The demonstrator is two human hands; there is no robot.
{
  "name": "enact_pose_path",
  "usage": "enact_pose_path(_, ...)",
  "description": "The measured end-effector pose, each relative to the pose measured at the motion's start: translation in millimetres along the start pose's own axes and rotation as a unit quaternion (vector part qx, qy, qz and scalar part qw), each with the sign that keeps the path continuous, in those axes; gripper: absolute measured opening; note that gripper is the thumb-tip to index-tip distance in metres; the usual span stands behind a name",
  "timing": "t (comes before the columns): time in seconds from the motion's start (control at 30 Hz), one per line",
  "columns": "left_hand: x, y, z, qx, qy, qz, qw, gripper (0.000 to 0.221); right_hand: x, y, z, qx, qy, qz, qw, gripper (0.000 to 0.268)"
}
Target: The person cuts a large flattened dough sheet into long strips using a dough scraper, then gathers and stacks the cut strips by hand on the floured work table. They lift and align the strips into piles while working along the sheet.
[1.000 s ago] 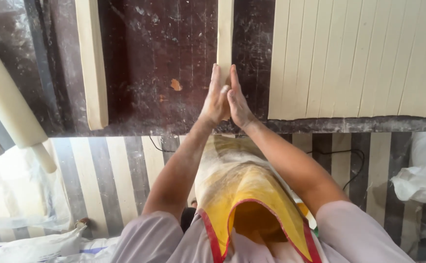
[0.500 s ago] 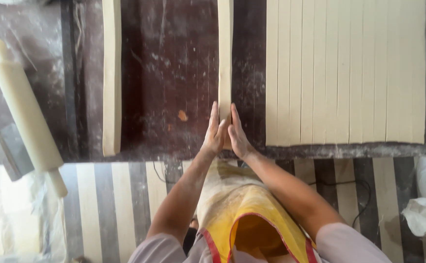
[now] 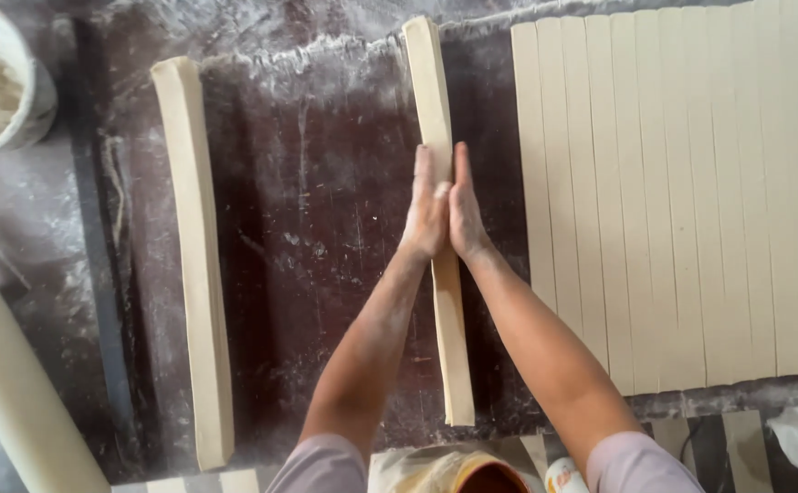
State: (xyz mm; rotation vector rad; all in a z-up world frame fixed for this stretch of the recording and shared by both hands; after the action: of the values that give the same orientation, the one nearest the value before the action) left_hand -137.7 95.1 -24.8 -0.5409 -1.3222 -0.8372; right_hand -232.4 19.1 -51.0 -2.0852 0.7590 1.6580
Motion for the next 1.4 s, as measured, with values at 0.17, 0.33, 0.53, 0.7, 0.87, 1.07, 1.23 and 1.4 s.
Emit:
enact_pose_path(0.17,-10.1,10.9,-36.6,-0.042,-0.105,0.005,0.994,0.071,1.7,14.7,-50.5,0.014,0.027,0.000,1.000,0.093)
enact_pose_path(0.33,-25.1,25.2,-124.0,0.028,-0.072,0.118,0.990,0.072,41.1,32.4,-116.6,0.076,0.014,-0.011,0.997,0.093)
enact_pose_path(0.53,11.4,17.8,-191.0,-0.018,-0.032,-0.006,0.999,0.074,72.0,22.6,-166.2,0.016,-0.006,-0.005,1.000,0.091)
enact_pose_path(0.7,2.3,19.9,-222.8,0.002,-0.036,-0.008,0.999,0.072,70.0,30.3,-209.7,0.021,-0.012,0.032,0.999,0.093)
enact_pose_path(0.87,12.5,23.5,-241.1,-0.008,-0.003,0.056,0.998,0.073,74.9,21.7,-244.8,-0.025,-0.011,0.042,0.999,0.095)
enact_pose_path(1.07,-22.4,17.2,-212.4,0.020,-0.041,0.017,0.999,0.069,73.2,33.5,-199.7,0.001,-0.011,0.067,0.998,0.092)
enact_pose_path(1.23,-9.4,2.4,-75.9,-0.030,-0.042,0.014,0.999,0.073,16.4,13.3,-78.2,-0.019,0.006,0.046,0.999,0.088)
enact_pose_path(1.4,-14.6,-16.9,83.1,-0.028,-0.023,-0.018,0.999,0.071,-51.9,-7.5,74.1,-0.028,-0.033,0.018,0.999,0.089)
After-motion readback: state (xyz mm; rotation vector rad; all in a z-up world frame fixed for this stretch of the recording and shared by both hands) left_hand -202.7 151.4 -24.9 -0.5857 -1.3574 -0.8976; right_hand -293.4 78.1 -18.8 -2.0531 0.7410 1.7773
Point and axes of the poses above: each hand's wrist, its own z-axis away from the middle knuckle, its own y-axis out of the back of the hand, x = y × z, the point moved 3 cm from there along -z, towards the middle knuckle, and after that the axes turned 10 degrees about y, right-handed, at the moved point
